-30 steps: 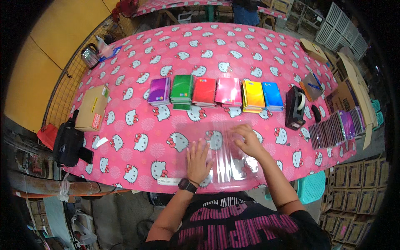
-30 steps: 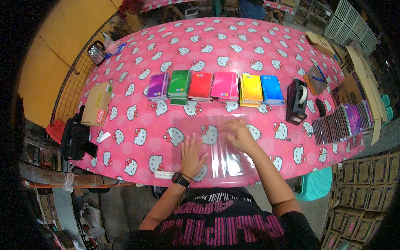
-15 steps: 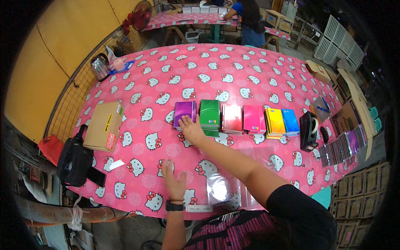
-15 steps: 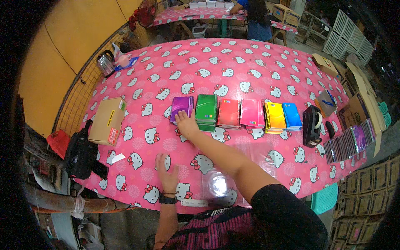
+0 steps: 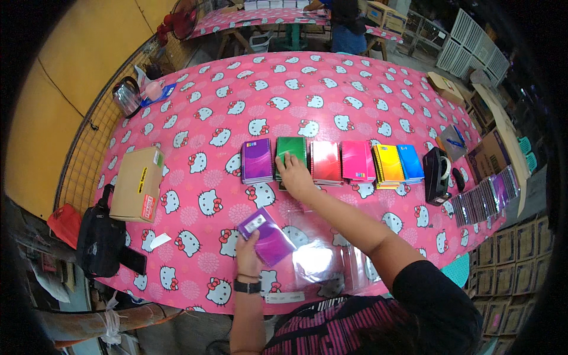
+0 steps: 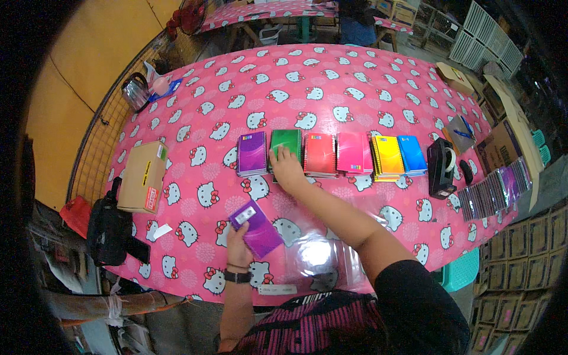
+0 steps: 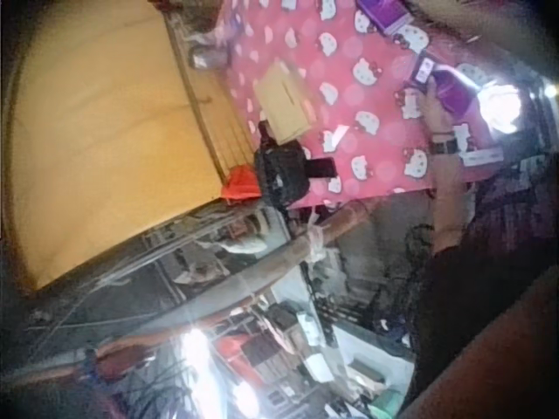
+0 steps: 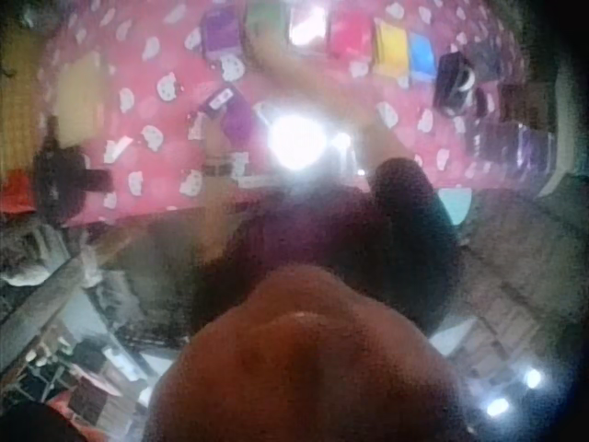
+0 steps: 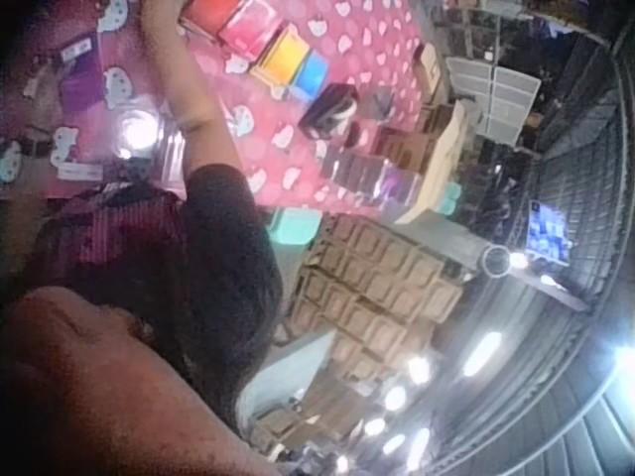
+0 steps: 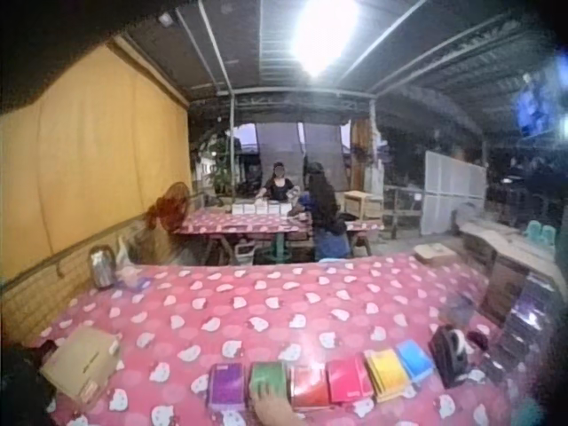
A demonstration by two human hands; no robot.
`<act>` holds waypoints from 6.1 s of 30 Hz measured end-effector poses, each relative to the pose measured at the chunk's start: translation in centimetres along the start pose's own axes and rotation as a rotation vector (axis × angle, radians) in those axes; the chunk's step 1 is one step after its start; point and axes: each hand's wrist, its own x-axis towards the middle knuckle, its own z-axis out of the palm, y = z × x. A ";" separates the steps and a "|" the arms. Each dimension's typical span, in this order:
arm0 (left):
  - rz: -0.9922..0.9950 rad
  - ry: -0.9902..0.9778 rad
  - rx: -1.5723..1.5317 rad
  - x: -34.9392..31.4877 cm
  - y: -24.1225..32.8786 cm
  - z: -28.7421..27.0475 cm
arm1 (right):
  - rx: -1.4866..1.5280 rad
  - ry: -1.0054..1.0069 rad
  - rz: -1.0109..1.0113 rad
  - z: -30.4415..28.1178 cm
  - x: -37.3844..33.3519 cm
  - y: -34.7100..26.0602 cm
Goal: The person places a stack of notebooks into a clear plastic bag, seals it with adhesive tape, and repeats the process with additional stacks of notebooks.
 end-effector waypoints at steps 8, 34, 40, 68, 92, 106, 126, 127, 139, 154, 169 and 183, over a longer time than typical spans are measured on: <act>-0.153 -0.008 -0.350 -0.8 -3.1 2.5 | 0.752 0.057 0.283 -9.4 -1.7 0.0; -0.035 -0.153 0.471 0.4 -11.5 4.0 | 0.196 -0.186 0.227 -4.8 -4.0 6.7; -0.104 -0.067 0.531 0.4 -11.1 3.2 | 1.287 0.177 0.741 -10.9 -9.7 8.6; -0.091 -0.247 0.388 -1.0 -9.2 5.3 | 0.260 -0.346 0.580 -4.3 -10.8 19.9; -0.289 -0.341 0.296 -0.3 -7.2 5.5 | 0.712 -0.237 -0.031 -9.5 -17.2 10.3; -0.114 -0.291 0.368 -0.9 -8.6 5.3 | -0.044 -0.337 0.827 -12.3 -10.1 21.5; -0.195 -0.335 0.372 -1.1 -7.7 6.3 | 0.058 -0.058 0.811 -10.0 -16.9 27.0; -0.194 -0.339 0.356 -1.0 -7.9 6.1 | -0.145 -0.189 0.866 -10.0 -16.7 28.2; -0.138 -0.366 0.310 -1.0 -8.3 5.6 | -0.260 -0.258 0.932 -15.7 -14.4 30.4; -0.150 -0.335 0.289 -1.8 -7.5 6.7 | 1.749 -0.052 1.184 -15.8 -18.9 8.0; -0.072 -0.308 0.354 -0.7 -8.9 5.1 | 0.615 -0.636 -0.003 -17.9 -12.6 5.9; -0.124 -0.369 0.310 -1.2 -8.2 5.2 | 0.053 -0.346 0.229 -11.2 -21.8 10.5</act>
